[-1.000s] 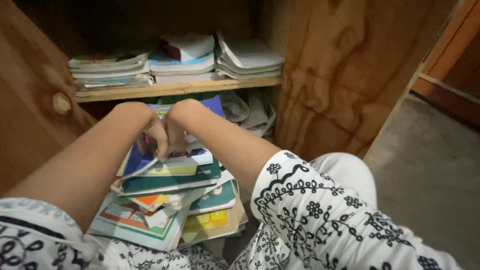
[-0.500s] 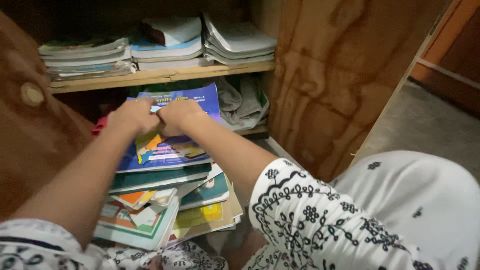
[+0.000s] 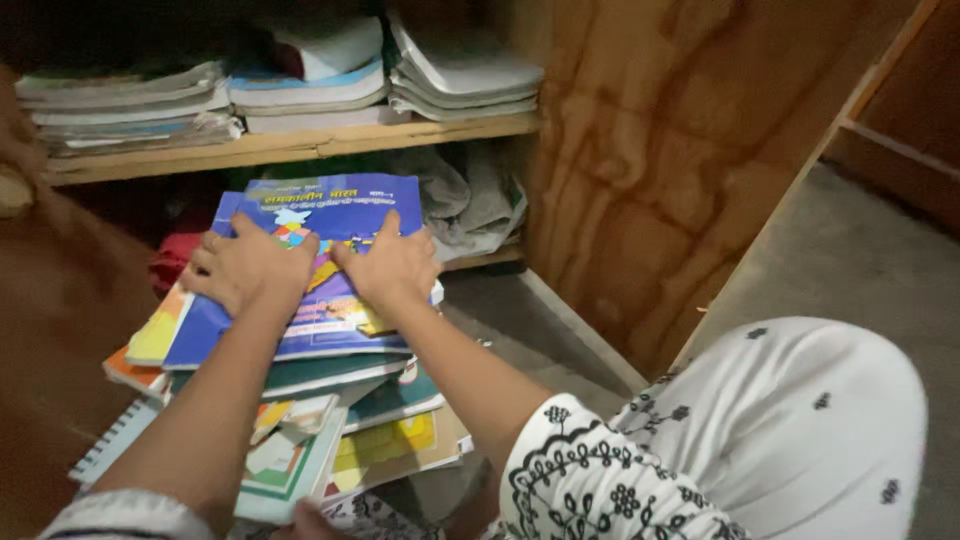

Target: The person organizes books, notebooks, and papers inside a low wooden cabinet, moving items between shelves and stacking them on their lap.

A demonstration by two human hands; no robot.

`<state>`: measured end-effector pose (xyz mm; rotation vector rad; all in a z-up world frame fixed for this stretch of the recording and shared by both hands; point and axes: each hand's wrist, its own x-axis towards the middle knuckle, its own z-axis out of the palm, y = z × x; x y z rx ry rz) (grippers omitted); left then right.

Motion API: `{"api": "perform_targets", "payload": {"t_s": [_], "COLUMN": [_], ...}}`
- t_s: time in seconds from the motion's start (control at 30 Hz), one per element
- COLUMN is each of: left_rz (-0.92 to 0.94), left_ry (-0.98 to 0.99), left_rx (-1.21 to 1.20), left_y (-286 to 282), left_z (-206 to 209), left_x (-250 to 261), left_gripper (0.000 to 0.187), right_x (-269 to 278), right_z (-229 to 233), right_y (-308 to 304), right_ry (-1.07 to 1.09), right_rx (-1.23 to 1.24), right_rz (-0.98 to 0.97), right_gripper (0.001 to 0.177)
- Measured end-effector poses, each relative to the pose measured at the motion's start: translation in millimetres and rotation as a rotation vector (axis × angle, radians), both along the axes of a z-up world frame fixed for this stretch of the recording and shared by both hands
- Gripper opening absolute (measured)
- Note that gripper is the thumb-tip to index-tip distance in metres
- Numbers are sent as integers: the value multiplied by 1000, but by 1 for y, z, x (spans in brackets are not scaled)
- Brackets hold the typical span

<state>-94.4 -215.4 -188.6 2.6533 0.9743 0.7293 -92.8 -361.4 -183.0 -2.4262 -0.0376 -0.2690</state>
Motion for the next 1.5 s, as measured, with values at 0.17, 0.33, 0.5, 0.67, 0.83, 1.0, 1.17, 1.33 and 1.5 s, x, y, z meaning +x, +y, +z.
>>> {"api": "perform_targets", "payload": {"t_s": [0.17, 0.33, 0.5, 0.67, 0.83, 1.0, 1.17, 1.33, 1.5], "left_rz": [48, 209, 207, 193, -40, -218, -264, -884, -1036], "left_ry": [-109, -104, -508, -783, -551, -296, -413, -205, -102], "left_rx": [-1, 88, -57, 35, 270, 346, 758, 613, 760], "left_y": [2, 31, 75, 74, 28, -3, -8, -15, -26], "left_z": [4, 21, 36, 62, 42, 32, 37, 48, 70], "left_x": [-1, -6, -4, 10, 9, 10, -4, 8, 18], "left_gripper": [99, 94, 52, 43, 43, 45, 64, 86, 124], "right_x": [-9, -13, 1, 51, 89, 120, 63, 49, 82], "right_z": [3, 27, 67, 95, 19, -29, 12, 38, 32], "right_y": [-13, -19, -12, -22, -23, -36, -23, -27, -17], "right_ry": [-391, -558, -917, -735, -278, -287, -487, -346, -794], "right_rx": [117, 138, 154, 320, 488, 361, 338, 434, 773], "right_rz": [15, 168, 378, 521, 85, 96, 139, 154, 102], "right_gripper": [93, 81, 75, 87, 83, 40, 33, 30, 29]}}
